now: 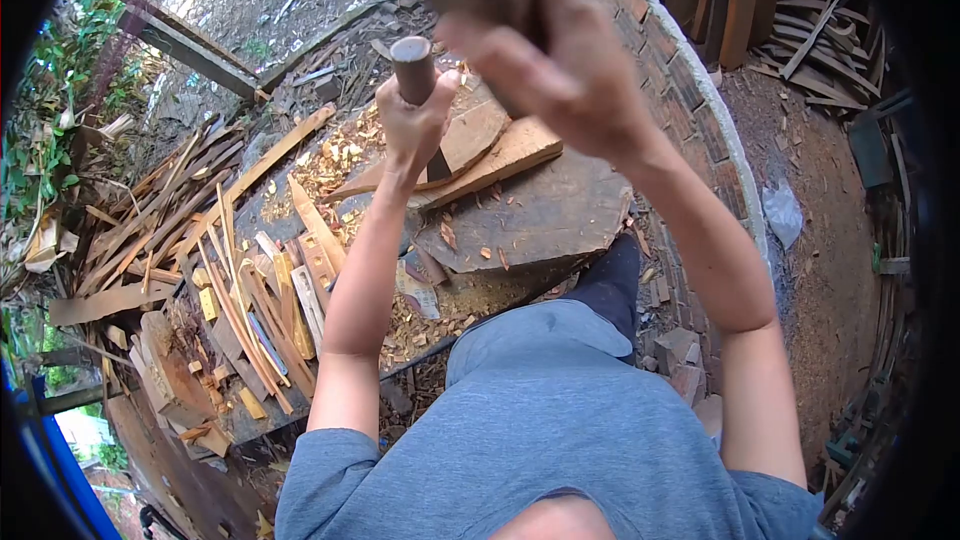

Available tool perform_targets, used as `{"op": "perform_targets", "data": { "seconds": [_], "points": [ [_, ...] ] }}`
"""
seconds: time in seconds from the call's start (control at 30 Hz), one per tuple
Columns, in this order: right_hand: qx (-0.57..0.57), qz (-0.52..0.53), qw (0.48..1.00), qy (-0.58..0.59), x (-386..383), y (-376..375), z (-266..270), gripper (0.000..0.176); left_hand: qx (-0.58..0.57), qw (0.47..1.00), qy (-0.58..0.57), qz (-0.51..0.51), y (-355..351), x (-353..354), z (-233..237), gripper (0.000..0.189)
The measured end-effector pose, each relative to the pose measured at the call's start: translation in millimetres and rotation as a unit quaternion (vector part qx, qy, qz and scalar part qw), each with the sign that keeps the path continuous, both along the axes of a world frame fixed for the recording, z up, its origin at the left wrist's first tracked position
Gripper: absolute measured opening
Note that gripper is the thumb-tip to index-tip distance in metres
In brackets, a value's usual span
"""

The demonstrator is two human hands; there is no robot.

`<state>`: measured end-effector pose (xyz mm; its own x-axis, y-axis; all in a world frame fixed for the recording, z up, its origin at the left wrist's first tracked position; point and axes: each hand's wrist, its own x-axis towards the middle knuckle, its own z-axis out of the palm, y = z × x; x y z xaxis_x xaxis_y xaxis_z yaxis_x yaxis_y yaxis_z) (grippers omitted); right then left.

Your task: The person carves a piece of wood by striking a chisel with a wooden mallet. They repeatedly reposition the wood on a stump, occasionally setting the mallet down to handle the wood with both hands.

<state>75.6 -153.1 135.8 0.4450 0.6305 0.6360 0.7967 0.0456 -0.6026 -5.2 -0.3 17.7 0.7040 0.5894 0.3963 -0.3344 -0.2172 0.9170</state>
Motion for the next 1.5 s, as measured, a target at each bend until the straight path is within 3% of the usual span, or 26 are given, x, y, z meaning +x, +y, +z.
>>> {"op": "perform_targets", "data": {
  "seconds": [0.07, 0.13, 0.23, 0.27, 0.33, 0.37, 0.47, 0.53, 0.57, 0.6, 0.67, 0.73, 0.8, 0.87, 0.93, 1.0, 1.07, 1.13, 1.2, 1.3, 1.4, 1.5],
  "points": [
    [-0.315, -0.031, 0.944, -0.092, -13, -2, 8, 0.055, 0.066, 0.998, -0.011, -0.004, 7, 0, -7, 0.016],
    [-0.243, -0.066, 0.957, -0.143, -8, 1, 6, 0.057, 0.005, 0.999, -0.035, 0.024, 3, 1, -4, 0.016],
    [-0.163, -0.012, 0.986, -0.015, -9, -3, 34, 0.057, -0.024, 0.999, -0.025, 0.018, 3, -4, -7, 0.012],
    [-0.017, 0.01, 0.999, -0.046, -3, 6, 21, 0.058, -0.015, 1.0, -0.014, 0.02, 3, -6, -6, 0.011],
    [-0.159, 0.002, 0.987, -0.008, -12, 3, 18, 0.063, -0.039, 0.999, -0.007, 0.017, 4, -5, -9, 0.009],
    [-0.302, -0.029, 0.946, -0.115, -15, 4, 9, 0.065, -0.017, 0.999, -0.04, 0.028, 1, -1, -8, 0.008],
    [-0.308, -0.056, 0.938, -0.147, -1, 5, 16, 0.061, -0.005, 0.995, -0.083, 0.047, -1, 7, 2, 0.009],
    [-0.249, -0.043, 0.965, -0.075, -8, 1, 41, 0.063, -0.034, 0.999, -0.019, 0.013, 4, -1, -4, 0.011],
    [-0.108, -0.026, 0.99, -0.087, -4, 5, 30, 0.065, -0.013, 0.999, -0.023, 0.021, 3, -1, -7, 0.015],
    [-0.107, -0.023, 0.99, -0.084, -7, 7, 22, 0.065, -0.012, 0.999, -0.02, 0.023, 4, -1, -10, 0.015],
    [-0.356, -0.033, 0.927, -0.112, -12, 8, 10, 0.067, 0.055, 0.997, -0.045, 0.028, 6, 2, -18, 0.016],
    [-0.359, -0.035, 0.926, -0.115, -4, 4, 11, 0.068, 0.019, 0.999, -0.036, 0.025, 1, -1, -27, 0.011],
    [-0.332, -0.026, 0.943, -0.026, -2, 1, 27, 0.055, -0.048, 0.998, 0.008, 0.039, 2, -8, -26, 0.008],
    [-0.141, -0.015, 0.989, -0.038, -2, 1, 20, 0.053, -0.089, 0.995, 0.005, 0.033, 6, -11, -28, 0.01],
    [-0.155, -0.015, 0.987, -0.038, -6, 2, 13, 0.057, -0.101, 0.994, -0.035, 0.037, 5, -16, -27, 0.013],
    [-0.305, -0.025, 0.952, 0.009, -4, 1, -10, 0.071, -0.114, 0.992, -0.045, 0.018, 13, -29, -29, 0.017],
    [-0.303, -0.062, 0.95, 0.044, 1, -6, -52, 0.077, -0.131, 0.991, -0.014, 0.019, 19, -50, -14, 0.02],
    [-0.343, -0.058, 0.934, 0.085, 2, -18, -74, 0.08, -0.174, 0.982, 0.026, -0.071, 34, -69, -2, 0.02],
    [-0.4, -0.078, 0.909, 0.091, 2, -25, -96, 0.08, -0.085, 0.99, 0.108, -0.016, 41, -77, 5, 0.02],
    [-0.429, -0.077, 0.889, 0.143, -4, -33, -112, 0.08, -0.019, 0.993, 0.113, 0.014, 40, -73, 4, 0.02],
    [-0.369, -0.091, 0.915, 0.134, -4, -38, -130, 0.079, -0.143, 0.989, -0.02, 0.003, 25, -59, 15, 0.018],
    [-0.365, -0.114, 0.907, 0.175, -6, -44, -124, 0.08, -0.19, 0.977, -0.092, 0.027, 11, -37, 21, 0.017]
  ]
}}
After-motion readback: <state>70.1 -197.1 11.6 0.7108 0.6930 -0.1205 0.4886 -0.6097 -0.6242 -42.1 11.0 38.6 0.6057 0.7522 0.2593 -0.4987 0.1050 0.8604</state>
